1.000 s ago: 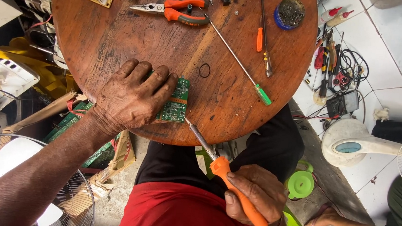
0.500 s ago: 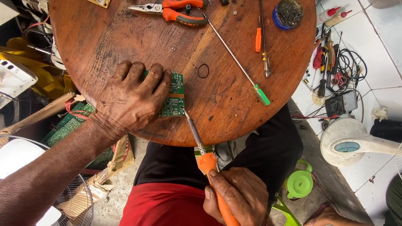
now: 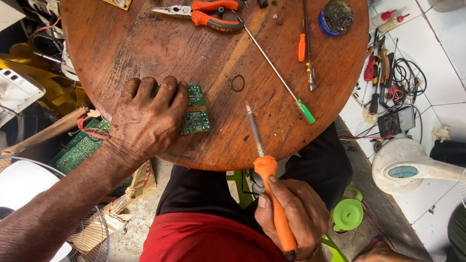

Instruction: The person uses a soldering iron to work on a small electronic component and then on a green circuit board. They hold the board with their left hand and apply the soldering iron with their right hand, flipping the board over to work on different sides.

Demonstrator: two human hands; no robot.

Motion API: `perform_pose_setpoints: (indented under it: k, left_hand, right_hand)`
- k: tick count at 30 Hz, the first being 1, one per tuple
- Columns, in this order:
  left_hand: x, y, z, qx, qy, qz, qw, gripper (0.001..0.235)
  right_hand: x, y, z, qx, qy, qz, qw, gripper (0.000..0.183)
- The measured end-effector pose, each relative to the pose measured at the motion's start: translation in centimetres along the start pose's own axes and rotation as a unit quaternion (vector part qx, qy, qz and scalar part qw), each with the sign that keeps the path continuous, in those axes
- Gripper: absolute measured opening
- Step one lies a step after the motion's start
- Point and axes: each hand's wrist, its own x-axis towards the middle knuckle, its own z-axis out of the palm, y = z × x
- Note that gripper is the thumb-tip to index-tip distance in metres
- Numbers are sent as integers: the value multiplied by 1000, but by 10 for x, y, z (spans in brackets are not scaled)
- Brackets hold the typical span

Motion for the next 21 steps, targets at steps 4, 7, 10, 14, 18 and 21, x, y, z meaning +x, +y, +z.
perform_pose_setpoints:
  k: [4,7,10,14,18,21]
  left_hand:
    - [-3,0,-4,-35,34,5,999,33]
    - [-4,3,-8,-174,6,-20,984,84]
    - [-4,14,-20,-451,-56,-167,875,67]
    - [-15,30,-10,-511,7,-213,833,55]
    - [-28,39,1,-594,83,-257,758,38]
    - [-31,37,10,-606,45,-255,752,42]
  right_hand:
    - [12,32,23,34,-25,-84,996,19]
    - [15,71,54,6,-27,-136,990,31]
    - [23,89,77,-54,-44,-180,981,28]
    - [42,88,89,-49,-85,-203,974,18]
    - [49,87,88,-34,-121,-213,969,19]
    - [87,60,51,-74,-436,-50,896,25]
